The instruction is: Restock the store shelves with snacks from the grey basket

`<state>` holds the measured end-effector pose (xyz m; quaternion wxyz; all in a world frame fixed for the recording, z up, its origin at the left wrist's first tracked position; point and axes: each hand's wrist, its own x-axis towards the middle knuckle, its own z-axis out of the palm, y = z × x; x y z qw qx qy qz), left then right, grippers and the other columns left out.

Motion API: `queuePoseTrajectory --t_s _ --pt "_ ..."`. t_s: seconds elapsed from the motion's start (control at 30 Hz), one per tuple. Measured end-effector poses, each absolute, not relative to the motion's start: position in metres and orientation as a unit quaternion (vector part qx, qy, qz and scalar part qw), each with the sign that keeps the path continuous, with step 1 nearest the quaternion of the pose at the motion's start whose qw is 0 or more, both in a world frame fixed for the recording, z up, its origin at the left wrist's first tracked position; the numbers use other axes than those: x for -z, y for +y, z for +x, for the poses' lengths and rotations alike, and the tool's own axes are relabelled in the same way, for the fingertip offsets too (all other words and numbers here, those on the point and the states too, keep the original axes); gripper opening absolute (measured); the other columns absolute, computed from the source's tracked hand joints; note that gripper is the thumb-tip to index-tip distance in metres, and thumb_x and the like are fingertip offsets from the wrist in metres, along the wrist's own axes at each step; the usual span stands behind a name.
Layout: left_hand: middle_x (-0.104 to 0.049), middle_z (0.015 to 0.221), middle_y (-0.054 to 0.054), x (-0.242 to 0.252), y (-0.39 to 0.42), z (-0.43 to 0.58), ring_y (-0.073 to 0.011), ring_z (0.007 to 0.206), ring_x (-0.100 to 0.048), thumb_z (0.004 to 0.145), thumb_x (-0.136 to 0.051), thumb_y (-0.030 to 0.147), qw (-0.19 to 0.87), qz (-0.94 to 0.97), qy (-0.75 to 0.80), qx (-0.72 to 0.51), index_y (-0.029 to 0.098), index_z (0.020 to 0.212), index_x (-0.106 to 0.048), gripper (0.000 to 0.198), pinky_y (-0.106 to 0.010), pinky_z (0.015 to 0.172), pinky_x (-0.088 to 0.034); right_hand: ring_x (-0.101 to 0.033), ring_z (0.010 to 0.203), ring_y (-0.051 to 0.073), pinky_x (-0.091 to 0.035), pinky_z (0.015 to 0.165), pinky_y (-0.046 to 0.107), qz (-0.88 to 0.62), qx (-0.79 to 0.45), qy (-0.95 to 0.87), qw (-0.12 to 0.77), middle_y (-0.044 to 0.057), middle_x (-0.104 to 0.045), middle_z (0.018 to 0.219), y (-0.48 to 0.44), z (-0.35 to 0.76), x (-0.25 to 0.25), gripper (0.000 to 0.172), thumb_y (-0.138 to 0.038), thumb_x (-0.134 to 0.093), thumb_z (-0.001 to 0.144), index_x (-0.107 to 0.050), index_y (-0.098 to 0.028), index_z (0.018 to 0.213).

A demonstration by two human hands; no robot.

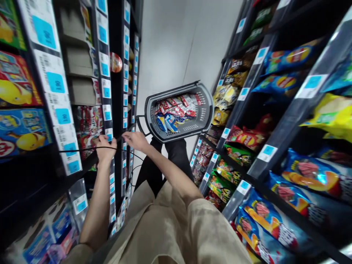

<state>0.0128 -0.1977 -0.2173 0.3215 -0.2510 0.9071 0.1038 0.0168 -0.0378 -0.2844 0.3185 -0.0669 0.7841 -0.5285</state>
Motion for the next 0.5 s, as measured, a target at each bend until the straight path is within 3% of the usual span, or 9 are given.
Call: queuePoseTrajectory --t_s 0.13,0.27,0.37,0.5 --pt "-0.058 0.129 -0.026 0.214 -0.191 0.012 -0.0404 0.123 -0.060 0.100 -0.057 0.035 0.299 -0.256 0.916 -0.078 0.000 0.134 -0.051 0.049 -0.057 0.103 -0.047 -0.074 0.102 0.019 -0.051 0.092 0.025 0.081 0.428 0.820 0.372 0.005 -0.080 0.111 0.068 0.045 0.337 0.031 -0.021 -0.050 0.102 -0.072 -0.020 0.123" --pt "-0.050 0.143 -0.029 0.208 -0.191 0.035 -0.0439 0.139 -0.047 0.099 -0.055 0.033 0.230 -0.197 0.949 -0.089 0.001 0.135 -0.055 0.048 -0.059 0.115 -0.040 -0.068 0.116 0.022 -0.046 0.099 0.026 0.154 0.219 0.840 0.471 0.010 -0.075 0.127 0.164 0.068 0.374 0.039 -0.018 -0.046 0.101 -0.070 -0.016 0.132" --pt "-0.044 0.152 -0.024 0.206 -0.185 0.064 -0.0402 0.146 -0.042 0.096 -0.056 0.032 0.178 -0.148 0.965 -0.125 0.009 0.125 -0.063 0.037 -0.055 0.121 -0.036 -0.060 0.127 0.025 -0.040 0.108 0.029 0.160 0.174 0.830 0.506 0.016 -0.068 0.138 0.205 0.081 0.393 0.039 -0.016 -0.049 0.098 -0.073 -0.013 0.129" --pt "-0.061 0.134 -0.017 0.209 -0.166 0.116 -0.0322 0.132 -0.058 0.098 -0.050 0.036 0.214 -0.133 0.945 -0.207 0.016 0.112 -0.066 0.029 -0.049 0.115 -0.046 -0.034 0.148 0.031 -0.025 0.121 0.040 0.148 0.163 0.817 0.532 0.015 -0.047 0.160 0.202 0.090 0.417 0.039 -0.024 -0.055 0.098 -0.074 -0.019 0.131"
